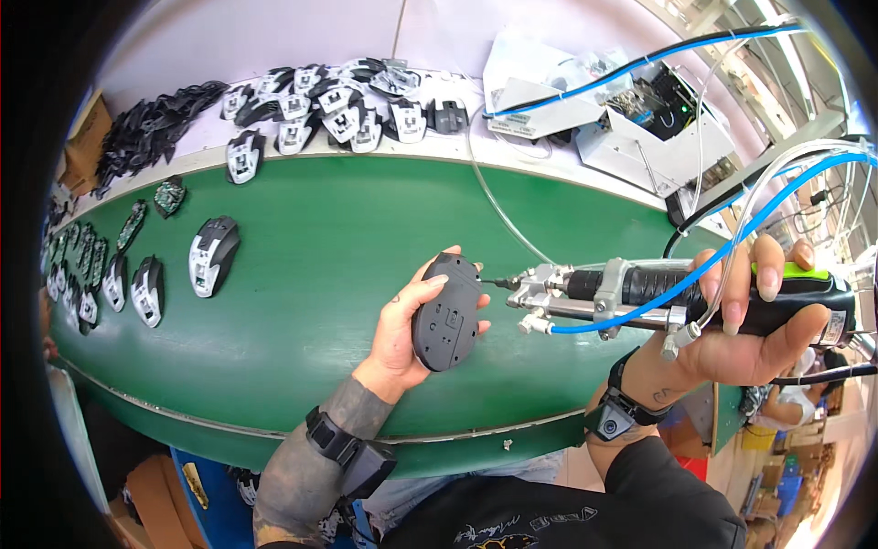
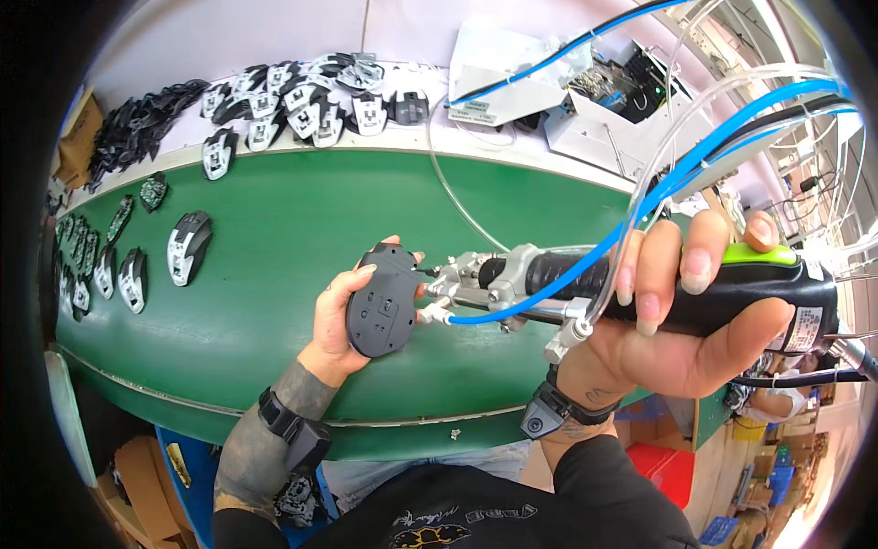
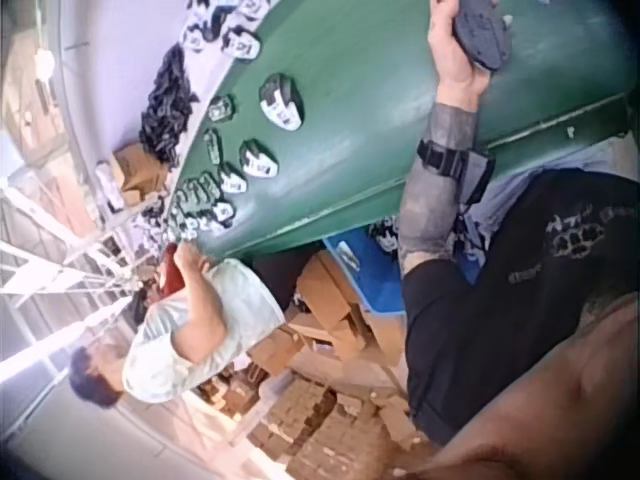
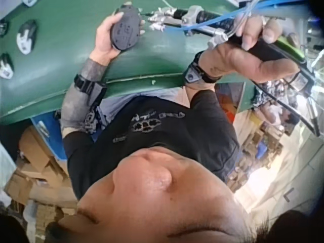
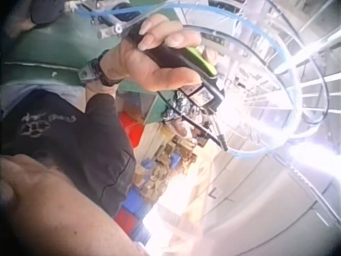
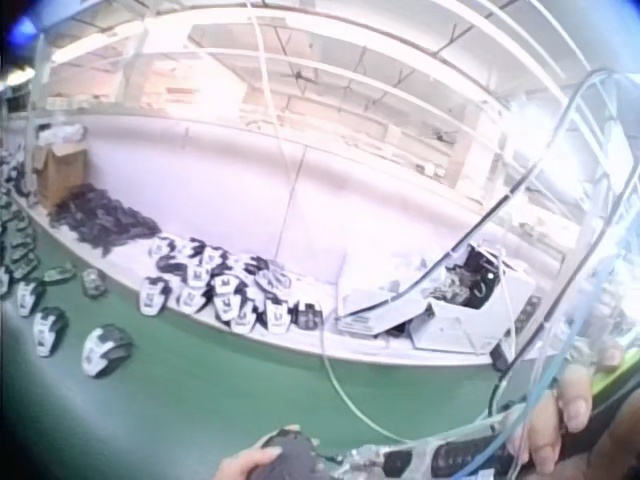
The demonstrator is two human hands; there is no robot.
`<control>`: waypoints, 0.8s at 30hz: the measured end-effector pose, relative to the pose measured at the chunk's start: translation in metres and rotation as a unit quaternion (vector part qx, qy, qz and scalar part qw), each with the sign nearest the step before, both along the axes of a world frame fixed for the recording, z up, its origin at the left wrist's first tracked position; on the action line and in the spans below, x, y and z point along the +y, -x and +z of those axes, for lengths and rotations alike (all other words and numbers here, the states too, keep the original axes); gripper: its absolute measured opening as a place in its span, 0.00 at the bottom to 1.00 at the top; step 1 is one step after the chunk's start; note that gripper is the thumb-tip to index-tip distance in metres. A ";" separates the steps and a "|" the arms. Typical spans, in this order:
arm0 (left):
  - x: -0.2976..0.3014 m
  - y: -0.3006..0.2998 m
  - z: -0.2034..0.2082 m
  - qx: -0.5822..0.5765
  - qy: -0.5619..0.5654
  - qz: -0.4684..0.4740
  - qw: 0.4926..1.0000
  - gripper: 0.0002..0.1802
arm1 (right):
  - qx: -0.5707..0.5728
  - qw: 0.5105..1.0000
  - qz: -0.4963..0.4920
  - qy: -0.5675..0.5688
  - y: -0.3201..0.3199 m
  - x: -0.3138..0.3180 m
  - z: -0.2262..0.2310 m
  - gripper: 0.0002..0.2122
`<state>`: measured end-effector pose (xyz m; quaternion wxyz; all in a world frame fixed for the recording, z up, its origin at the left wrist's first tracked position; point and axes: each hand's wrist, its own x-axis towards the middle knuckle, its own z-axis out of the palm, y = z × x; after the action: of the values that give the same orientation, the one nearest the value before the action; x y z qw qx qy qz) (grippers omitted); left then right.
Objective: Assembling computer mice on an electronics production line using a power screwdriver.
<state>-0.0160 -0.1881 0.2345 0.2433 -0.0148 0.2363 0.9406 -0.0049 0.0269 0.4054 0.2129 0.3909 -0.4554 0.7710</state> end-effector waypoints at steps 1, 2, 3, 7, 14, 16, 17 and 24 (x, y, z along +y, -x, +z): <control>0.001 0.000 -0.001 0.008 -0.009 -0.004 1.000 0.31 | -0.004 1.000 -0.006 -0.003 0.001 0.000 -0.001 0.22; 0.002 0.000 -0.001 0.005 -0.012 -0.010 1.000 0.31 | -0.005 1.000 -0.002 -0.010 0.001 -0.001 0.000 0.22; 0.001 0.001 -0.002 0.003 -0.014 -0.005 1.000 0.32 | -0.006 1.000 0.007 -0.014 0.003 -0.002 -0.001 0.22; 0.001 0.002 -0.002 0.007 -0.021 -0.003 1.000 0.33 | -0.012 1.000 0.008 -0.016 0.006 -0.002 -0.002 0.21; 0.002 0.001 -0.003 0.015 -0.020 -0.002 1.000 0.34 | -0.017 0.999 0.023 -0.014 0.005 0.008 -0.003 0.23; 0.003 0.001 -0.006 0.016 -0.025 0.002 1.000 0.35 | -0.017 0.999 0.024 -0.013 0.004 0.006 -0.001 0.23; 0.003 0.001 -0.006 0.016 -0.024 0.000 1.000 0.35 | -0.018 0.999 0.029 -0.012 0.003 0.004 -0.001 0.22; 0.002 -0.005 0.000 0.029 -0.039 -0.004 0.999 0.36 | -0.023 0.999 0.038 -0.015 0.001 -0.003 0.001 0.22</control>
<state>-0.0114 -0.1859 0.2349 0.2400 0.0233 0.2064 0.9483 -0.0059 0.0244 0.4067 0.1671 0.3935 -0.4566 0.7802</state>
